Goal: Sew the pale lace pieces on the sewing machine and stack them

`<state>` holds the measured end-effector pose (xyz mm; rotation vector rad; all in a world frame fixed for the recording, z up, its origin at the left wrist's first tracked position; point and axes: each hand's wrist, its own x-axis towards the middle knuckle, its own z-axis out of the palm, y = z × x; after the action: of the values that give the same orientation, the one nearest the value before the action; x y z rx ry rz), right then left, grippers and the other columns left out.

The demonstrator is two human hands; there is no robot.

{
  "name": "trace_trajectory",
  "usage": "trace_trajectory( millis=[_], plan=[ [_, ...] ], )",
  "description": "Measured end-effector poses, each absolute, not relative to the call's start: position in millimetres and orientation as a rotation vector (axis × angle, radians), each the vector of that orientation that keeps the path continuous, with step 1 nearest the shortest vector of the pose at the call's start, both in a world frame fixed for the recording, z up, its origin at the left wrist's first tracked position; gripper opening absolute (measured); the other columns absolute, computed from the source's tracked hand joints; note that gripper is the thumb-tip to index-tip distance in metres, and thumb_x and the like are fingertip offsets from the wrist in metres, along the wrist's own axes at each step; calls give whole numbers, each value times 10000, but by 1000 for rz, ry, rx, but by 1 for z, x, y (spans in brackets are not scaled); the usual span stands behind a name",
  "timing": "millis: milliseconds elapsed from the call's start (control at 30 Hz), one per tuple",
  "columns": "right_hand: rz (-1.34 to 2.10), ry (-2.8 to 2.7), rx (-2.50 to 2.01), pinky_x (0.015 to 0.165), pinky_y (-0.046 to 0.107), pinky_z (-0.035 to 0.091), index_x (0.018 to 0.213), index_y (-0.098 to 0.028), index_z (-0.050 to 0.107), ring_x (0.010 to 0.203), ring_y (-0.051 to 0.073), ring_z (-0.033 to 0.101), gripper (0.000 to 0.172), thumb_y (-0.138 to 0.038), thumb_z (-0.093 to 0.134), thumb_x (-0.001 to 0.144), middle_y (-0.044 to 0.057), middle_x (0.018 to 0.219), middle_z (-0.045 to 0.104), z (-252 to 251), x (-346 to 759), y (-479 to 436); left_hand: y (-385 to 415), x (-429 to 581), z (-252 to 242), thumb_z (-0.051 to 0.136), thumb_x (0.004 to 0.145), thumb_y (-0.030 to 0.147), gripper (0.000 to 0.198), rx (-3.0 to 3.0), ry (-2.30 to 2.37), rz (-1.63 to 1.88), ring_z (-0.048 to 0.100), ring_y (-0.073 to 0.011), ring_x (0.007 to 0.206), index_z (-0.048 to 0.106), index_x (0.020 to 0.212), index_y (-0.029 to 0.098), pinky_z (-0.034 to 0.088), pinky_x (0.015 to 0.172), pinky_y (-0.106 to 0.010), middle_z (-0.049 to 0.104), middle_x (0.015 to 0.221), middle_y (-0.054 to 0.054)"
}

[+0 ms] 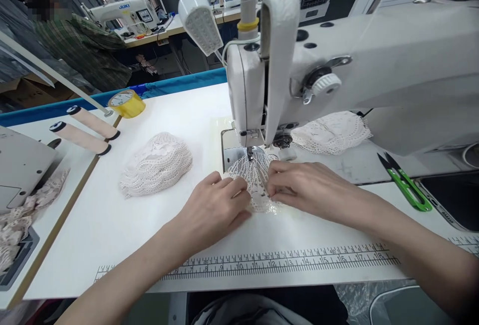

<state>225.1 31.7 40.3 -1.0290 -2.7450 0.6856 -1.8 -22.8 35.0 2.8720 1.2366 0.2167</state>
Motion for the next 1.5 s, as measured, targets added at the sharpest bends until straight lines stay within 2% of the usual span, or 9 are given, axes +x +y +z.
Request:
trace_trajectory(
  millis=[167, 300, 433, 533, 667, 967, 1100, 1200, 1500],
  plan=[
    [953, -2465, -1212, 509, 244, 335, 815, -215, 588, 514, 111, 540, 204, -257, 444, 953, -43, 588, 585, 38, 226, 36, -27, 4, 42, 389, 1000, 224, 177, 2375, 1524, 336, 575, -122, 573, 554, 937, 202, 360, 508, -240, 639, 761, 17],
    [854, -2460, -1183, 519, 243, 344, 904, -200, 642, 574, 129, 568, 179, -344, 536, 911, -10, 686, 641, 36, 223, 36, -18, 6, 51, 434, 983, 278, 131, 2295, 1555, 265, 583, -141, 624, 536, 967, 197, 375, 526, -245, 640, 798, 4],
    [521, -2512, -1104, 521, 244, 314, 998, -211, 719, 584, 129, 536, 212, -205, 554, 865, 13, 747, 657, 32, 219, 36, 1, 7, 51, 565, 912, 306, 257, 2353, 1487, 236, 603, -168, 739, 571, 1151, 212, 412, 603, -259, 640, 896, -21],
    [289, -2403, -1093, 497, 247, 273, 901, -207, 753, 582, 132, 512, 251, -181, 504, 892, 28, 711, 638, 27, 217, 38, 19, 6, 49, 507, 932, 292, 177, 2249, 1447, 234, 533, -123, 607, 653, 896, 198, 363, 554, -243, 584, 712, 4],
    [241, -2321, -1113, 477, 248, 247, 855, -187, 761, 504, 109, 460, 237, -230, 533, 904, 6, 600, 596, 21, 215, 40, 38, 0, 47, 542, 901, 324, 340, 2162, 1366, 245, 334, -86, 497, 517, 595, 176, 242, 488, -260, 383, 540, 37],
    [240, -2487, -1070, 482, 263, 247, 775, -217, 738, 546, 120, 540, 163, -170, 593, 835, -29, 677, 689, 25, 214, 31, 21, -8, 37, 464, 944, 279, 390, 2309, 1161, 356, 453, -106, 610, 579, 590, 164, 381, 577, -267, 472, 706, -7],
    [21, -2558, -889, 645, 310, 355, 709, -202, 730, 677, 161, 577, 175, -91, 617, 782, -4, 810, 737, 22, 212, 27, 0, -5, 16, 509, 909, 194, 214, 2891, 1160, 534, 557, -207, 838, 722, 925, 198, 456, 779, -380, 641, 883, -63],
    [-74, -2545, -831, 717, 332, 359, 752, -194, 741, 719, 176, 587, 206, -56, 592, 787, -3, 772, 732, 18, 210, 26, -11, -3, 8, 548, 915, 196, 287, 3131, 1189, 541, 569, -255, 1096, 650, 1184, 188, 420, 953, -442, 665, 1198, -82],
    [-52, -2562, -836, 692, 312, 327, 728, -193, 723, 637, 145, 547, 213, -53, 576, 789, -8, 726, 705, 20, 211, 27, -11, -4, 7, 524, 945, 209, 300, 3137, 1231, 483, 537, -272, 1268, 634, 1223, 186, 372, 1061, -474, 664, 1244, -85]
  ],
)
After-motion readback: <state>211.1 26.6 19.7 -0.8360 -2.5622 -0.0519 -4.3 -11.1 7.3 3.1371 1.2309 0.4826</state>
